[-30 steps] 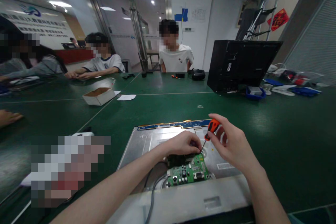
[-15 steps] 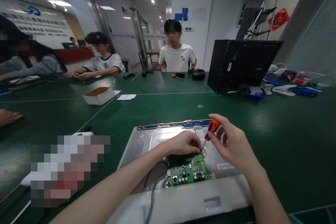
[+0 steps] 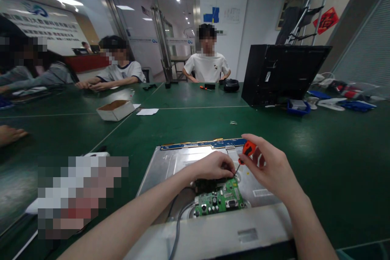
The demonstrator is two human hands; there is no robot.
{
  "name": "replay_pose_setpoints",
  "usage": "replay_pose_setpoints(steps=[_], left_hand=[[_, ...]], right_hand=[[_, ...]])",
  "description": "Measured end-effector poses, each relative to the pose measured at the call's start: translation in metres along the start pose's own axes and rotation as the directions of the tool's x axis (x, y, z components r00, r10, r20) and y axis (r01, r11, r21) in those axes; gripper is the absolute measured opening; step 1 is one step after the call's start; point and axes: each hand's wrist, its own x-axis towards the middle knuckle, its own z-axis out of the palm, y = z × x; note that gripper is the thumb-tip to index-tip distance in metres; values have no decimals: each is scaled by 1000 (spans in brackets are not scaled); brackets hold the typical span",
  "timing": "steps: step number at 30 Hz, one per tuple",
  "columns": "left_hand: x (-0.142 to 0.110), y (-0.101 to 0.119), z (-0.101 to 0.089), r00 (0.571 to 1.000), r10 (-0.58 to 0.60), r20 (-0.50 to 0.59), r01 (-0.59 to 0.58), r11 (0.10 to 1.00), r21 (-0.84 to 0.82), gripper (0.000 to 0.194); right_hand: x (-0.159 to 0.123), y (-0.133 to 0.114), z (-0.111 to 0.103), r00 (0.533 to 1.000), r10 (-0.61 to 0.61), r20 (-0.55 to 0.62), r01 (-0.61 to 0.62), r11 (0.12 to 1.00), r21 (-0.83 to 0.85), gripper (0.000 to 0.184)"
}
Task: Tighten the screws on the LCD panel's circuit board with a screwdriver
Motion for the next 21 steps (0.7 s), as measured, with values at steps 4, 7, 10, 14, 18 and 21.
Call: replay_pose_setpoints(steps=[4, 7, 10, 14, 18, 21], left_hand=[[0, -1, 1, 1000, -10, -2, 10, 1000, -12, 8], [0, -1, 1, 1000, -10, -4, 10, 1000, -17, 8], [0, 1, 0, 1000, -1, -2, 1, 1000, 1, 8], [-1, 2, 0, 1000, -9, -12, 9, 1000, 26, 8], [-1, 1, 1, 1000, -6, -14, 6, 999, 34, 9], [0, 1, 2, 1000, 3, -13, -3, 1000, 22, 9]], right_hand=[[1, -1, 0, 999, 47, 3, -47, 999, -13, 36], [1, -2, -1, 997, 75, 18, -75, 997, -5, 42], [1, -4, -1, 998, 58, 21, -58, 998, 13, 45], [2, -5, -1, 999, 40, 6, -40, 999, 16, 42], [3, -4, -1, 999, 38, -15, -38, 999, 14, 36], [2, -2, 0, 1000, 19, -25, -19, 1000, 11, 32]])
